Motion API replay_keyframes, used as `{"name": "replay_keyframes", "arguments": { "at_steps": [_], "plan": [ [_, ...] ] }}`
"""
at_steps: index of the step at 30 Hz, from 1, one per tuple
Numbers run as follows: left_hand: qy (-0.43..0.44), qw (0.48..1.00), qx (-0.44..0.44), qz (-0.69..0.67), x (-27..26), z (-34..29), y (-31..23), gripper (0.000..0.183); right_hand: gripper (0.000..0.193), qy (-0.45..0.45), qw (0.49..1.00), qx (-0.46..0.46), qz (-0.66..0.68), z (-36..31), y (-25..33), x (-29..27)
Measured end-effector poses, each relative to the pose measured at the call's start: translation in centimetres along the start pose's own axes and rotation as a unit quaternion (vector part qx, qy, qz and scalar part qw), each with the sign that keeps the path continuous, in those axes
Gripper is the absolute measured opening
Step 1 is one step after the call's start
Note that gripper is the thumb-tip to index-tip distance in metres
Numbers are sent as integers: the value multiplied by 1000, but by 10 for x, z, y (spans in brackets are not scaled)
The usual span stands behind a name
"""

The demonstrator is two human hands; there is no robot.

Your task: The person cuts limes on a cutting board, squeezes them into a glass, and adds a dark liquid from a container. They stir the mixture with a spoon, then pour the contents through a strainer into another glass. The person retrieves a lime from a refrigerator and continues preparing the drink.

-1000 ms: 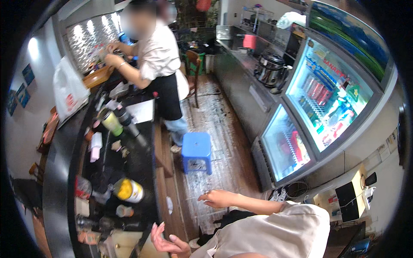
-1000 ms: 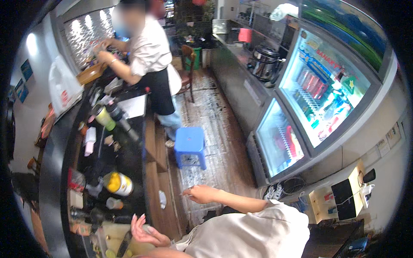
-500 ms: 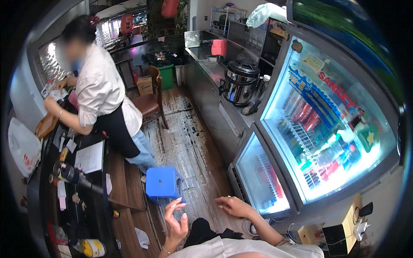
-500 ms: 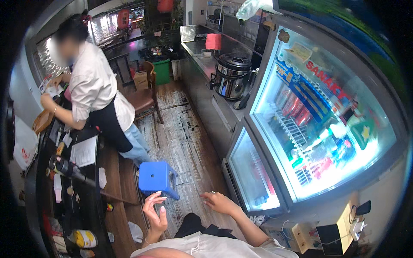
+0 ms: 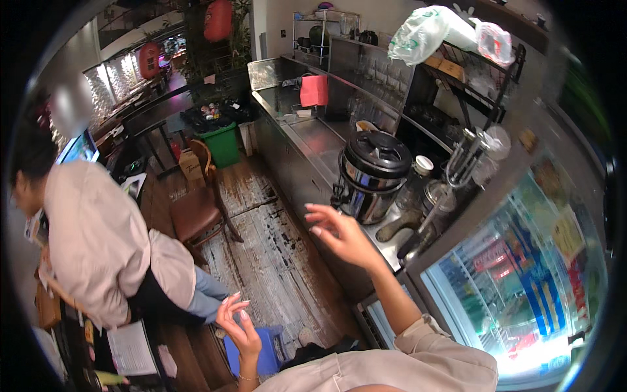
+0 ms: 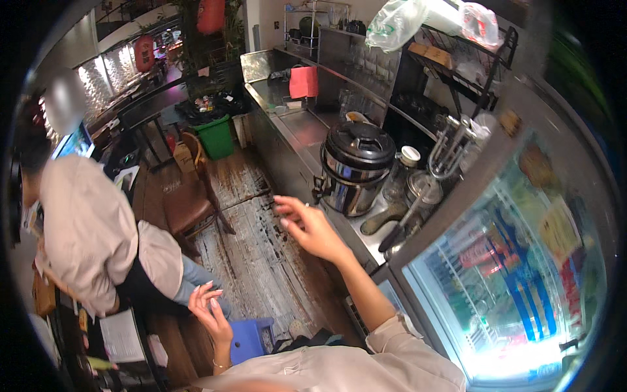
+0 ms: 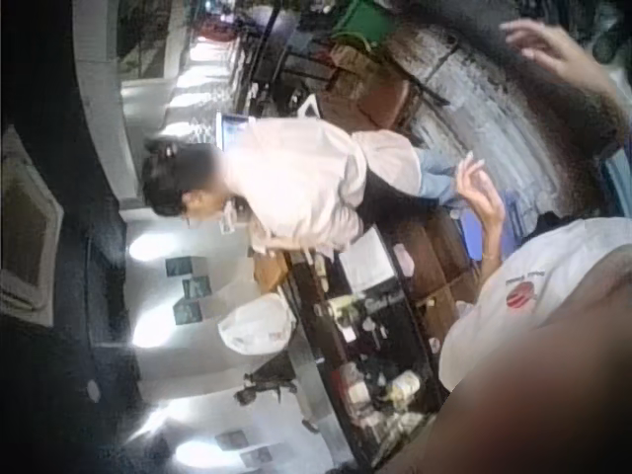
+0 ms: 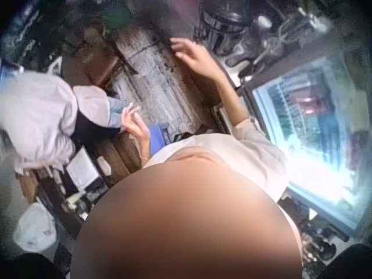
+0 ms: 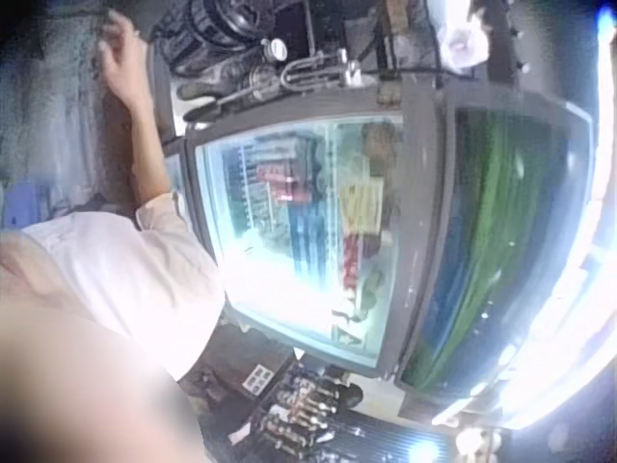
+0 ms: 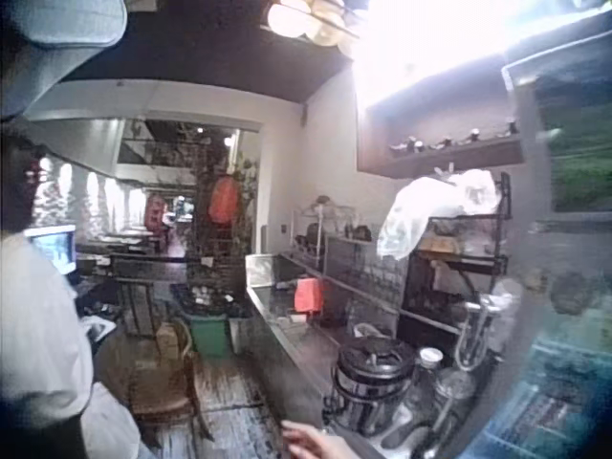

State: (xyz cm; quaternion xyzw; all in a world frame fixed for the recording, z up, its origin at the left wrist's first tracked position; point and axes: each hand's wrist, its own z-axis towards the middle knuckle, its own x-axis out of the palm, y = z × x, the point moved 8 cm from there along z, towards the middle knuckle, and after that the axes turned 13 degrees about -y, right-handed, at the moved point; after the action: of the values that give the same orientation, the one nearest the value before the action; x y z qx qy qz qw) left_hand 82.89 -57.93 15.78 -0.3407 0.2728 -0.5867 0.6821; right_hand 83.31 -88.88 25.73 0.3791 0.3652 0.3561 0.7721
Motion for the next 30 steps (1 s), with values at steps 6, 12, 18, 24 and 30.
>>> {"name": "replay_keyframes", "arguments": {
  "at_steps": [6, 12, 18, 24, 30],
  "plan": [
    [144, 981, 18, -130, 158, 77, 42, 46, 48, -118, 987, -66, 89, 233, -47, -85],
    [227, 939, 76, -246, 321, 145, 84, 53, 65, -316, 921, 223, -52, 455, -212, -225],
    [140, 975, 21, -172, 387, 256, 183, 47, 60, -534, 775, 285, -180, 517, -324, -371],
    [82, 992, -58, -78, 444, 373, 314, 45, 73, -664, 633, 255, -305, 497, -407, -470],
    [123, 985, 30, -117, 580, 531, 389, 45, 98, -684, 521, 183, -477, 474, -453, -528]
  ]
}}
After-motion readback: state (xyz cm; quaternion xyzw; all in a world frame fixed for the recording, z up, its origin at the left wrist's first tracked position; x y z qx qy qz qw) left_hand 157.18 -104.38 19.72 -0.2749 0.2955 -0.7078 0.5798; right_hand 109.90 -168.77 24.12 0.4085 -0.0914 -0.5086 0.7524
